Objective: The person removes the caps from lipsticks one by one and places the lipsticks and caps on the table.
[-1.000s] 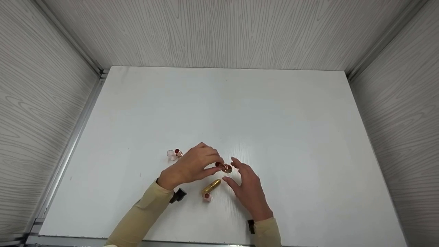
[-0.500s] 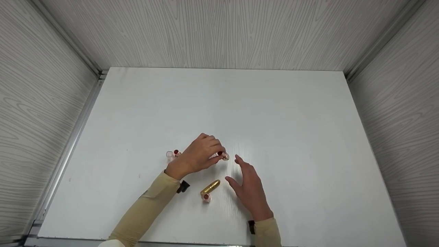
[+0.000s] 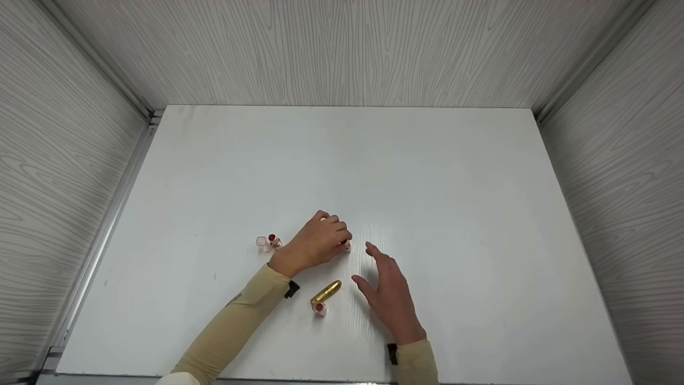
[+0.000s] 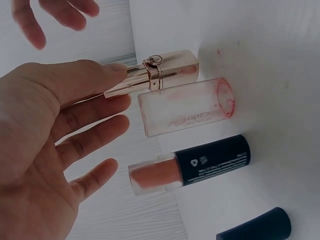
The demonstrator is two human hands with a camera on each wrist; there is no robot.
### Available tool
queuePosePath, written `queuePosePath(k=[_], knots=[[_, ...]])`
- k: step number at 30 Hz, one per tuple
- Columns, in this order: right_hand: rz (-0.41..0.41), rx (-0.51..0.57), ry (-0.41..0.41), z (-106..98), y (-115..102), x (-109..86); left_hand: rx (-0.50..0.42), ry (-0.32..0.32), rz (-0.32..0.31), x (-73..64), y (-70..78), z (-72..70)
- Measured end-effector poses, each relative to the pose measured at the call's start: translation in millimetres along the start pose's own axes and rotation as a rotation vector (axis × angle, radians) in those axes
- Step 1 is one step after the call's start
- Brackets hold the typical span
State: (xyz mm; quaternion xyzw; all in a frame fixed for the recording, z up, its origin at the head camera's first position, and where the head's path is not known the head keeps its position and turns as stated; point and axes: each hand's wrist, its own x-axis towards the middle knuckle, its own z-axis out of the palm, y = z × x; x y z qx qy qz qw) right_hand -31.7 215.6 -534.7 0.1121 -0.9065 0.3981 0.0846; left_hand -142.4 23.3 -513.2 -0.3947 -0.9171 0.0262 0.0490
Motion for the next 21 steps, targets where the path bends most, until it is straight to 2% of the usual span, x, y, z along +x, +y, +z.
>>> queuePosePath(k=[8,21], knots=[[-0.015,0.016,-0.004,-0.5,0.4,0.0,-0.015,-0.015,-0.015,0.6,1.8,3.8],[-0.014,-0.006,-0.001,-0.6,0.3,-0.8,-0.078,-0.092,-0.043,0.6,4.2,2.0]])
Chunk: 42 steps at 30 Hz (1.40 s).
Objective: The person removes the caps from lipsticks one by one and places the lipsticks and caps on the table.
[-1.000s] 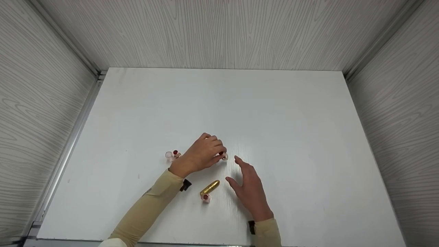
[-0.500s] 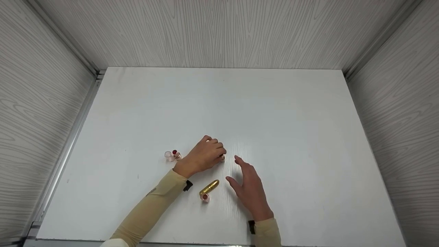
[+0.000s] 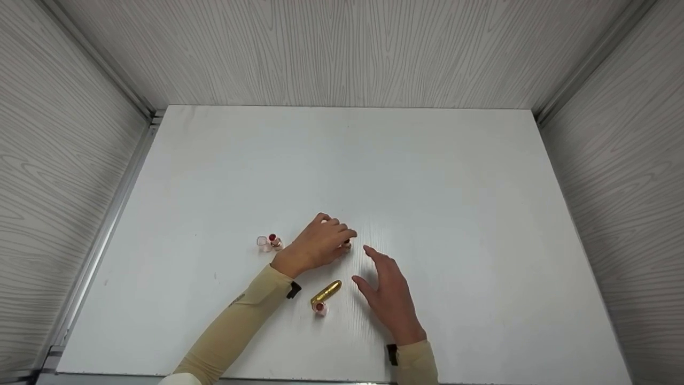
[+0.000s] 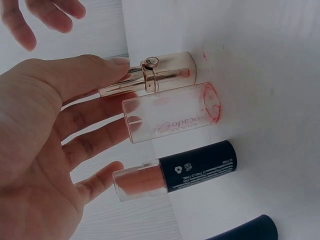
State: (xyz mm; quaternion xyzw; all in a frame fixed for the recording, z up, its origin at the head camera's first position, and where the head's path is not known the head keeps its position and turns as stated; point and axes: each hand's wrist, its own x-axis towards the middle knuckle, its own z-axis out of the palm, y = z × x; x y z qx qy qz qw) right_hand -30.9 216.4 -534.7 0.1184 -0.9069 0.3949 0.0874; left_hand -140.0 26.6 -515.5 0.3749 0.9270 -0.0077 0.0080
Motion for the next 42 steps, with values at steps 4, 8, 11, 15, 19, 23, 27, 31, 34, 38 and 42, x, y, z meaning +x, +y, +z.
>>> queuePosePath(k=[4,8,11,15,19,23,27,31,34,38,42], knots=[[-0.019,-0.008,0.003,1.1,-0.4,0.7,-0.023,0.02,-0.024,-6.0,-2.6,-1.3],[-0.05,-0.019,0.002,1.9,-1.8,1.9,-0.05,0.09,-0.057,-18.5,-5.7,-7.2],[-0.068,-0.019,0.009,2.8,-2.4,3.3,-0.045,0.186,-0.056,-29.9,-6.8,-14.2],[-0.073,-0.018,0.012,5.8,-2.5,3.8,-0.028,0.344,-0.04,-44.3,-6.5,-22.3],[-0.075,-0.011,0.0,8.9,-3.8,3.4,-0.058,0.46,-0.02,-57.3,-2.8,-25.9],[-0.088,-0.014,0.0,11.5,-5.4,2.8,-0.097,0.493,0.012,-69.1,4.1,-23.1],[-0.091,-0.021,-0.006,14.0,-7.2,2.6,-0.112,0.476,0.03,-78.1,10.3,-12.9],[-0.059,-0.03,-0.021,13.3,-8.7,2.1,-0.109,0.411,0.022,-79.8,15.5,2.0],[-0.041,-0.041,-0.031,12.8,-9.8,1.2,-0.103,0.328,-0.018,-78.9,18.9,15.7],[-0.031,-0.045,-0.034,12.8,-9.6,0.4,-0.095,0.198,-0.096,-75.6,23.5,32.0],[-0.024,-0.036,-0.041,13.5,-8.5,-0.5,-0.098,0.098,-0.139,-73.3,26.7,42.2]])
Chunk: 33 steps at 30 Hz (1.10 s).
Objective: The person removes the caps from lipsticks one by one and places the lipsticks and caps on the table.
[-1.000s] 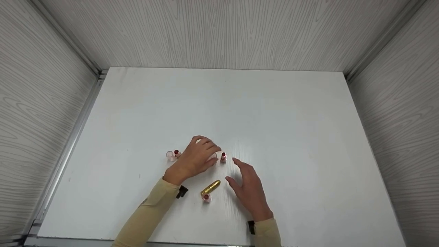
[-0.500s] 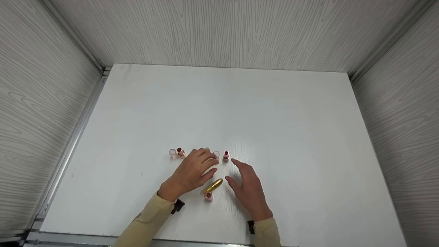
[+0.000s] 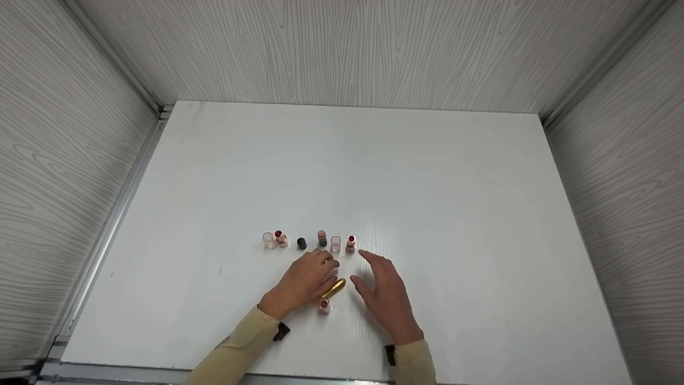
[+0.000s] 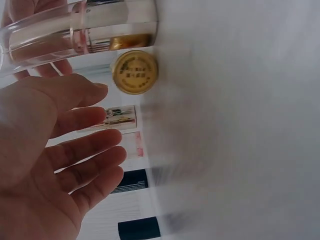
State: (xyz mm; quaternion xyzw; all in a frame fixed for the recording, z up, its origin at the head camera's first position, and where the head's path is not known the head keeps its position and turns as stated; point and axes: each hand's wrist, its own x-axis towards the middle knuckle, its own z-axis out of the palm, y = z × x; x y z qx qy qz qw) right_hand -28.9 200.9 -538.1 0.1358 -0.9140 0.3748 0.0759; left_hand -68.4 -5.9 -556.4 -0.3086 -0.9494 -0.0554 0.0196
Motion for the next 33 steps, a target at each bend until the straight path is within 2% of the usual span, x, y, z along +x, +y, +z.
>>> queuePosePath(k=[5,9,12,19,33], knots=[[-0.01,0.007,-0.003,2.0,0.9,-0.4,-0.018,-0.02,0.015,-1.0,-1.4,5.0],[0.011,0.014,-0.016,3.5,0.6,0.4,-0.051,-0.055,0.017,1.1,-2.7,4.9],[0.026,0.018,-0.026,4.6,-0.1,1.0,-0.08,-0.101,0.014,2.6,-2.4,3.2],[0.022,0.018,-0.032,5.9,1.3,1.1,-0.078,-0.206,0.021,6.3,1.3,0.6],[0.015,0.005,-0.023,5.8,2.9,1.0,-0.144,-0.233,0.081,9.1,-2.1,-3.9]])
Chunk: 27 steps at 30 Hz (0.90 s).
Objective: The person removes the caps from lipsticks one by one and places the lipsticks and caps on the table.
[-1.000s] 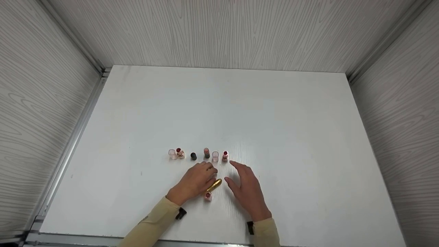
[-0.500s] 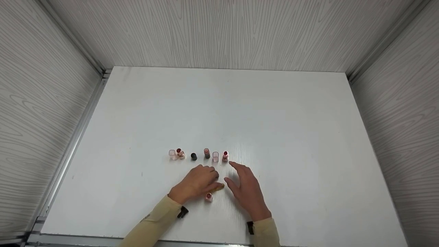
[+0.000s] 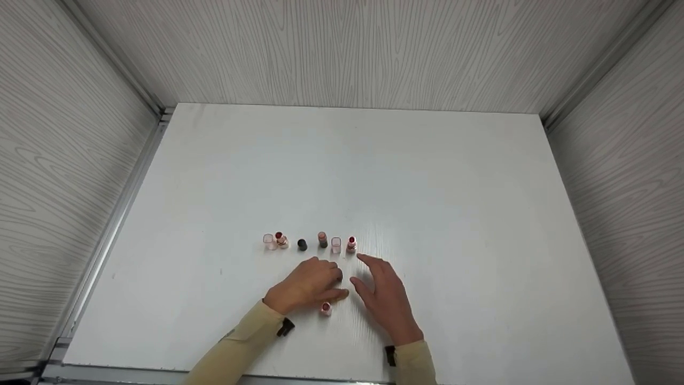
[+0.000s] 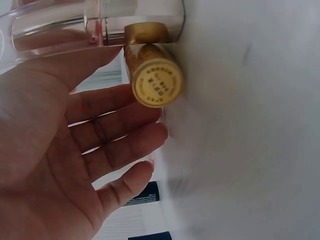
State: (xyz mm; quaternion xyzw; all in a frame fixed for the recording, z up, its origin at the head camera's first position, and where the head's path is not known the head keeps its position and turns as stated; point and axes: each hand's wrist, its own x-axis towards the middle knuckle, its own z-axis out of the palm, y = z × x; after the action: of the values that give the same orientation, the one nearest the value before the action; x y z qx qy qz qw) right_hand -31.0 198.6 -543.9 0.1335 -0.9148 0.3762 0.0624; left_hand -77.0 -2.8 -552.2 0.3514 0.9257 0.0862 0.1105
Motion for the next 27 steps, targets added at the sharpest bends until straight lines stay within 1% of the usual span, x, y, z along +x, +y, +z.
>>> queuePosePath(k=[4,7,9,12,15,18,20,22,24,27], knots=[[-0.001,-0.01,0.005,0.5,0.7,-0.4,0.006,-0.028,0.008,0.5,-1.6,-1.3],[-0.005,-0.019,0.011,1.3,1.5,-0.4,0.004,-0.061,-0.002,0.1,-3.4,-2.3],[-0.006,-0.022,0.014,1.6,1.7,-0.5,-0.023,-0.072,-0.011,-0.4,-5.1,-3.0],[-0.008,-0.023,0.016,1.5,1.4,-0.2,-0.081,-0.055,-0.023,-1.7,-8.6,-5.6],[-0.012,-0.018,0.012,0.8,0.6,0.6,-0.141,-0.009,-0.036,-3.7,-14.5,-11.5],[-0.022,-0.01,0.011,-0.1,-0.3,1.5,-0.22,0.032,-0.049,-6.4,-21.0,-21.2],[-0.026,-0.003,0.01,-0.6,-1.2,2.1,-0.273,0.063,-0.046,-7.9,-24.8,-28.6],[-0.033,0.004,0.005,-0.9,-2.7,2.8,-0.325,0.106,-0.026,-9.8,-27.3,-36.8],[-0.04,0.009,-0.008,-0.9,-4.7,3.5,-0.378,0.168,0.009,-12.3,-28.4,-44.5],[-0.071,0.026,-0.025,-0.1,-8.0,4.8,-0.484,0.281,0.09,-16.9,-26.9,-55.6]])
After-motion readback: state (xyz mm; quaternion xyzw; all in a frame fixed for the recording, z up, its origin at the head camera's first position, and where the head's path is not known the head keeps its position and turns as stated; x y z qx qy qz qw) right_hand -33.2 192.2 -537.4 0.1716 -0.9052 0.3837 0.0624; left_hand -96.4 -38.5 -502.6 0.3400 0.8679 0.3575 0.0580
